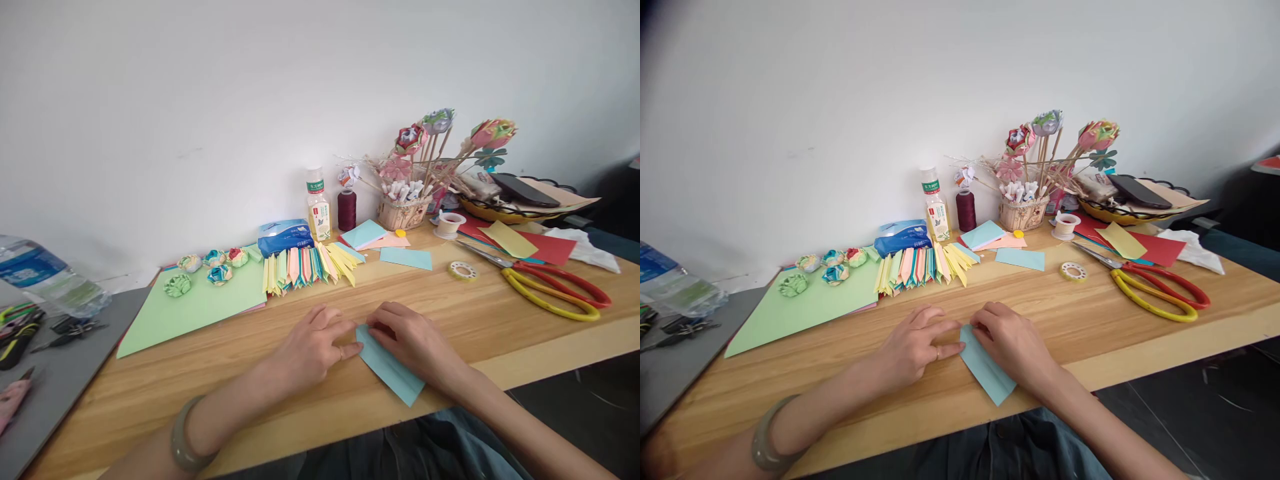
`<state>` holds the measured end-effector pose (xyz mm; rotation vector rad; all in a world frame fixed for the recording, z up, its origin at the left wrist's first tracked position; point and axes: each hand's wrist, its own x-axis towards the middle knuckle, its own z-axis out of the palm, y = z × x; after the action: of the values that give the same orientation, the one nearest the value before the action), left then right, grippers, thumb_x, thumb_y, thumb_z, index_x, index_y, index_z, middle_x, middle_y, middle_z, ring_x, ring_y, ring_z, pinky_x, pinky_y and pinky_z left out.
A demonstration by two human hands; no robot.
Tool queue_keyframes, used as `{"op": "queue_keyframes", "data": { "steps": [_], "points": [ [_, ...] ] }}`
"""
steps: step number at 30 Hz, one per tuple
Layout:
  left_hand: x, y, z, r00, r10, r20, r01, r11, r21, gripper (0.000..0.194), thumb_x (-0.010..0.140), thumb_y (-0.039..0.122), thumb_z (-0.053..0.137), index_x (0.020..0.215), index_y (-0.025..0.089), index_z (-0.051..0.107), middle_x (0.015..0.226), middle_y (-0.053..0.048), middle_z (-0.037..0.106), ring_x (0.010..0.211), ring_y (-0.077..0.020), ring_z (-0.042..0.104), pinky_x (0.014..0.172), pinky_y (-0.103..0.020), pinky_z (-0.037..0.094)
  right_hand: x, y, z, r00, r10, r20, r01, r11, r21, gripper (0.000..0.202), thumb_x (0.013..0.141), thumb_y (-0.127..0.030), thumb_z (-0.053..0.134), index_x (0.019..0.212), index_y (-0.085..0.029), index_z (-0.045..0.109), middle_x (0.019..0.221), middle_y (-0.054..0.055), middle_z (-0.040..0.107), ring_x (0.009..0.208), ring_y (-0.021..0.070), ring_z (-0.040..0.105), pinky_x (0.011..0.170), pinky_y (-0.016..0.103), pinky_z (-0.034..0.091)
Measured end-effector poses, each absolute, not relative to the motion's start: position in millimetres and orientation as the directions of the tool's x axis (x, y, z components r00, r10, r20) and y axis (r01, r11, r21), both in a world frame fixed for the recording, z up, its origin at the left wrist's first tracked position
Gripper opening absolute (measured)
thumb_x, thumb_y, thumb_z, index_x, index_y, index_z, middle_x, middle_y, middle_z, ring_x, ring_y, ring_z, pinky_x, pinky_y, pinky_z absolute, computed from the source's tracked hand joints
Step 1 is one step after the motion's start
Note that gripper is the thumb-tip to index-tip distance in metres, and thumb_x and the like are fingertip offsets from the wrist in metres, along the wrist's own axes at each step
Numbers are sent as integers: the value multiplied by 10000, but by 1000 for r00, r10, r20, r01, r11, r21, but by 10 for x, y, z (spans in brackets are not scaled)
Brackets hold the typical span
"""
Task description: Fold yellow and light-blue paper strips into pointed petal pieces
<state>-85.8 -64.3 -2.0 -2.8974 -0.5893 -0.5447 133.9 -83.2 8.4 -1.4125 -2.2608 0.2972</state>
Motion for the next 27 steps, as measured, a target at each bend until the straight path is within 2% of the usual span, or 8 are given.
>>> {"op": "queue_keyframes", "data": {
  "steps": [4, 11, 17, 22, 27],
  "points": [
    [-861, -602, -24, 862, 324, 390, 380, -922, -75, 353, 852, 79, 514, 1119, 283, 621, 1091, -2, 639, 1094, -239, 474, 952, -429, 372, 1373, -857, 17, -429, 831, 353, 770, 541, -339, 169, 872, -137, 475, 872, -195, 634, 813, 45, 620, 755, 175, 601, 646, 279, 475],
    [-870, -594, -35, 852, 267, 450, 379, -908, -177, 252, 949, 150, 419, 1110, 189, 610, 1069, 3, 662, 1125, -216, 477, 1037, -436, 299, 1395, -915, -51, -577, 694, 431, 740, 667, -82, 193, 916, -140, 431, 884, -165, 619, 826, 65, 612, 773, 190, 559, 639, 297, 457],
    [-838, -591, -69, 835, 257, 486, 397, -894, -209, 213, 952, 176, 446, 1061, 190, 629, 1154, 24, 637, 1156, -209, 478, 1068, -432, 272, 1405, -931, -60, -623, 654, 429, 708, 705, -48, 228, 937, -132, 382, 907, -155, 607, 855, 78, 605, 781, 191, 541, 659, 311, 458],
    [-855, -568, -77, 868, 207, 451, 344, -906, -246, 266, 970, 156, 389, 1140, 183, 591, 1160, 24, 641, 1225, -198, 450, 1100, -454, 219, 1398, -937, -17, -646, 619, 447, 676, 736, -42, 257, 945, -123, 347, 910, -127, 602, 836, 86, 594, 749, 195, 529, 637, 324, 457],
    [-833, -571, -81, 877, 217, 429, 342, -908, -241, 266, 978, 164, 373, 1114, 165, 602, 1133, 22, 658, 1267, -174, 416, 1134, -439, 164, 1383, -924, 17, -662, 581, 473, 649, 760, -25, 324, 966, -152, 288, 891, -117, 601, 811, 86, 583, 720, 189, 519, 628, 326, 458]
  ]
}}
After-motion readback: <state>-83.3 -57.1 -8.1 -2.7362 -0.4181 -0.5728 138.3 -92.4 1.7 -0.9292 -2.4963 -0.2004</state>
